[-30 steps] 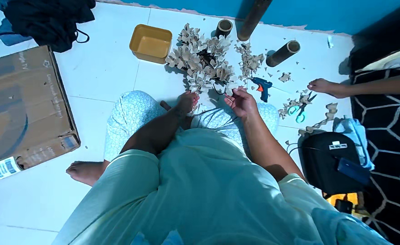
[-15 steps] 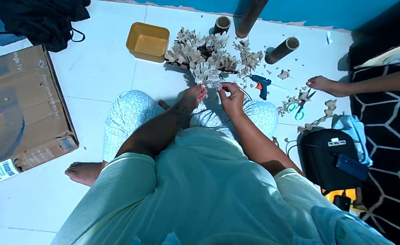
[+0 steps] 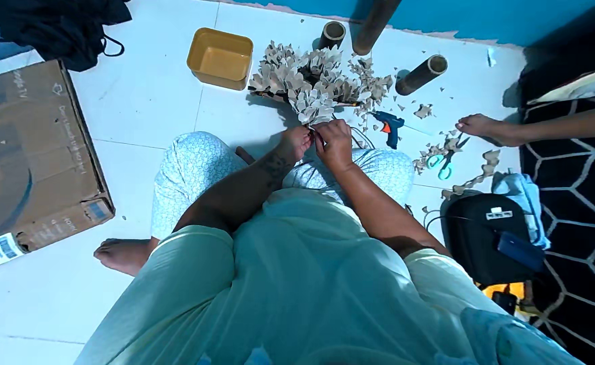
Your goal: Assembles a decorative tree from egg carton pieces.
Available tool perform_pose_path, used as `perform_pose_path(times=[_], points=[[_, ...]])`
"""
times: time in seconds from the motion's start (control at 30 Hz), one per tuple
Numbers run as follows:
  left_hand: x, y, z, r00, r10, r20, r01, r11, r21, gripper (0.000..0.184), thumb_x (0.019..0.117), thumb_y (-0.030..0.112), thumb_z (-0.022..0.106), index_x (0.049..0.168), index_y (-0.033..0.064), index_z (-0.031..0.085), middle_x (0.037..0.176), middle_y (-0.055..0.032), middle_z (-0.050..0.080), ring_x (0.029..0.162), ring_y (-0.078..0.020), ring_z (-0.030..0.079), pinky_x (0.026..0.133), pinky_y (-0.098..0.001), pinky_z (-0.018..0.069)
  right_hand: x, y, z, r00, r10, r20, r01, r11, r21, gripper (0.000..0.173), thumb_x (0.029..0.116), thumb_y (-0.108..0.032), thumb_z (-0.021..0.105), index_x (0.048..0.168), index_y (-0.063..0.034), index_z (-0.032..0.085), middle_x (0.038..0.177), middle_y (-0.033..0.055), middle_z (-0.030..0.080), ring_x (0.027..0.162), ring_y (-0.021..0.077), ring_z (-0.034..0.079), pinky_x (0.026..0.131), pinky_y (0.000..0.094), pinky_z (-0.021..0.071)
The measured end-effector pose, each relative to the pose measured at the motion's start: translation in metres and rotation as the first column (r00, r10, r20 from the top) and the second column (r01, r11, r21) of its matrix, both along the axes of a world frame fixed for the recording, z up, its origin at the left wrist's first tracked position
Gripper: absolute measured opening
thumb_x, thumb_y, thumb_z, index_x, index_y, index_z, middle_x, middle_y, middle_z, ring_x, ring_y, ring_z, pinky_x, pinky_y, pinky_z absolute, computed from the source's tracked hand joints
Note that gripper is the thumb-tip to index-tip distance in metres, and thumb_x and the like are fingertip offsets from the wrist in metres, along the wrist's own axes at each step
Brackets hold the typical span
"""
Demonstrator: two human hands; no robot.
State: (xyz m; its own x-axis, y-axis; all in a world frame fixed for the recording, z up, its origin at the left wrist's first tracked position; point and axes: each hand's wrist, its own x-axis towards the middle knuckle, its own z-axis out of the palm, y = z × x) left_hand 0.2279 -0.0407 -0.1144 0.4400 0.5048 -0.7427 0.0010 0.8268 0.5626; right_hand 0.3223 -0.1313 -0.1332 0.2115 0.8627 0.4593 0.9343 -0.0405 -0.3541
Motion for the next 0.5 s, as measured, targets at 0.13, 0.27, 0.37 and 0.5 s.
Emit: perform_pose_path(times=[0.13, 0.27, 0.37, 0.5], points=[[0.000, -0.002, 0.001, 1.000, -0.003, 0.007, 0.003, 1.000, 0.008, 0.033, 0.1067, 0.011, 0.047, 0.137, -0.0015, 0.049, 0.127, -0.0163, 0.057, 0.105, -0.0184, 0.061, 0.090, -0.0292, 0.0521, 0.002, 0.002, 0.003, 1.000, -0.003, 0.010, 0.004, 1.000, -0.017, 0.020, 0.0964, -0.008, 0.061, 0.107, -0.0043, 0.077, 0.108, 0.0155, 0.075, 0.106, 0.0399, 0.066, 0.091, 0.0554, 0.0492], [0.001, -0.002, 0.001, 1.000, 0.001, 0.017, -0.001, 1.000, 0.006, 0.034, 0.1068, 0.010, 0.048, 0.139, -0.0013, 0.048, 0.133, -0.0177, 0.055, 0.111, -0.0200, 0.060, 0.094, -0.0311, 0.0514, 0.003, 0.005, 0.007, 0.999, -0.014, 0.040, 0.016, 0.999, -0.043, 0.019, 0.0968, -0.009, 0.061, 0.107, -0.0042, 0.077, 0.107, 0.0161, 0.074, 0.105, 0.0405, 0.066, 0.089, 0.0568, 0.0485], [0.001, -0.001, 0.000, 1.000, -0.009, 0.012, 0.009, 1.000, 0.008, 0.035, 0.1069, 0.011, 0.048, 0.140, -0.0015, 0.048, 0.135, -0.0178, 0.054, 0.113, -0.0204, 0.059, 0.095, -0.0314, 0.0503, 0.004, 0.006, 0.009, 0.998, -0.015, 0.056, 0.019, 0.998, -0.064, 0.019, 0.0963, -0.007, 0.061, 0.106, -0.0038, 0.077, 0.107, 0.0167, 0.074, 0.105, 0.0414, 0.066, 0.088, 0.0578, 0.0482], [0.002, -0.001, 0.000, 1.000, -0.003, 0.015, 0.003, 1.000, 0.011, 0.034, 0.1061, 0.010, 0.049, 0.138, -0.0017, 0.048, 0.133, -0.0179, 0.054, 0.112, -0.0207, 0.059, 0.095, -0.0313, 0.0508, 0.004, 0.007, 0.012, 0.998, -0.024, 0.063, 0.031, 0.993, -0.114, 0.018, 0.0956, -0.005, 0.061, 0.106, -0.0024, 0.076, 0.107, 0.0183, 0.074, 0.106, 0.0423, 0.065, 0.090, 0.0595, 0.0470]])
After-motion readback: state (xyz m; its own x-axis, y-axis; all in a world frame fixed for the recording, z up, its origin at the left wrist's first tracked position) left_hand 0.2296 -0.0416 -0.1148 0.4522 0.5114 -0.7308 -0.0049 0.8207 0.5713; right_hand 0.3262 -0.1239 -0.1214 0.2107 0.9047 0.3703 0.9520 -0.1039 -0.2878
